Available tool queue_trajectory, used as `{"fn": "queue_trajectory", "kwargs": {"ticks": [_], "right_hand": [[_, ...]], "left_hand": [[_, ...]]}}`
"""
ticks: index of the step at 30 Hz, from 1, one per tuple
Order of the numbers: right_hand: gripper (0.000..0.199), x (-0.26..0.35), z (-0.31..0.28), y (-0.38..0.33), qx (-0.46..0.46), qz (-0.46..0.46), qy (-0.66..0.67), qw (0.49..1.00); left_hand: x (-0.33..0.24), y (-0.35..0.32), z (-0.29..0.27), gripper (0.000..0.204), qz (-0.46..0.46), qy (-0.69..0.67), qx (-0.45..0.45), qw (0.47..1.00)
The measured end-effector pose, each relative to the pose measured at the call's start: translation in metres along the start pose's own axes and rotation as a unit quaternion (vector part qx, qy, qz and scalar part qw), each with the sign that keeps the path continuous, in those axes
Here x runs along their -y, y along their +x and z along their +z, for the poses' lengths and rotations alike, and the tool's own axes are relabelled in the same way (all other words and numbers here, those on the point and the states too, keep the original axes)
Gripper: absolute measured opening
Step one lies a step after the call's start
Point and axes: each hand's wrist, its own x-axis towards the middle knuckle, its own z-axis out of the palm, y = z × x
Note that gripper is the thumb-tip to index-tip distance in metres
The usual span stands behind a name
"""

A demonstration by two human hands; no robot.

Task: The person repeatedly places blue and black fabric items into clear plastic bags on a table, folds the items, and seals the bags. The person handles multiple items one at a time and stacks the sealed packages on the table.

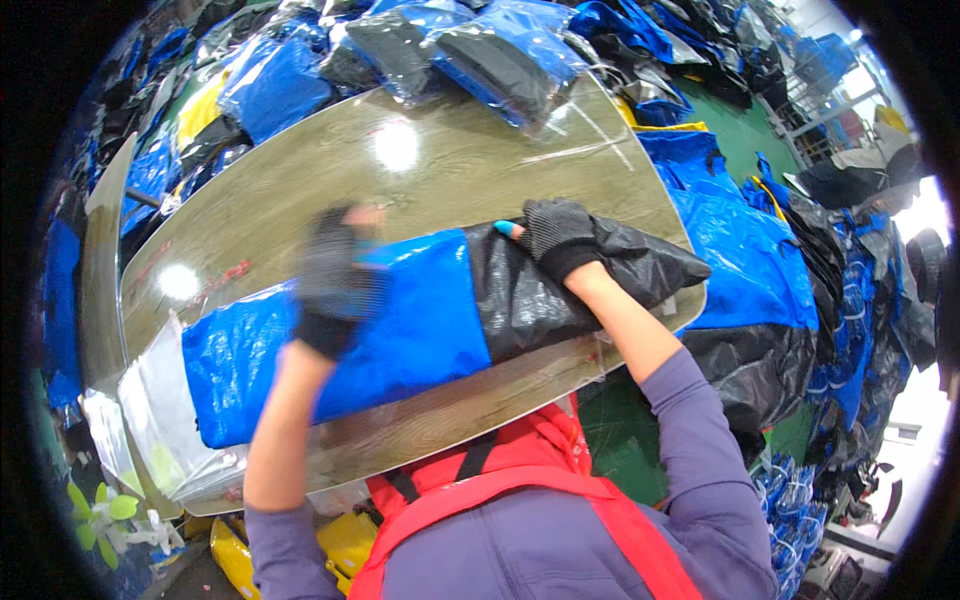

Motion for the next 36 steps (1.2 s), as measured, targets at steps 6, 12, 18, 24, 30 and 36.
{"fn": "queue_trajectory", "kwargs": {"ticks": [6,12,18,24,30,36], "right_hand": [[0.045,-0.046,-0.052,-0.044,-0.085,-0.087,0.006,0.993],[0.048,-0.111,0.006,-0.095,-0.164,-0.022,0.003,0.986],[0.023,-0.089,0.012,-0.169,-0.396,0.442,0.633,0.498],[0.048,-0.008,-0.061,-0.146,-0.196,0.122,0.404,0.885],[0.068,0.069,-0.068,-0.108,-0.185,-0.117,0.239,0.946],[0.057,0.051,-0.063,-0.097,-0.220,-0.040,0.498,0.838]], "left_hand": [[-0.070,0.004,0.120,0.086,0.095,0.111,0.180,0.973],[-0.078,0.010,0.140,0.102,0.088,0.059,0.183,0.977],[-0.109,0.015,0.153,0.116,0.088,0.050,0.129,0.986],[-0.120,0.008,0.181,0.078,-0.115,-0.466,0.204,0.853],[-0.095,-0.052,0.106,0.060,0.125,-0.328,0.408,0.843],[-0.100,-0.061,0.080,0.052,0.170,-0.133,0.287,0.933]]}}
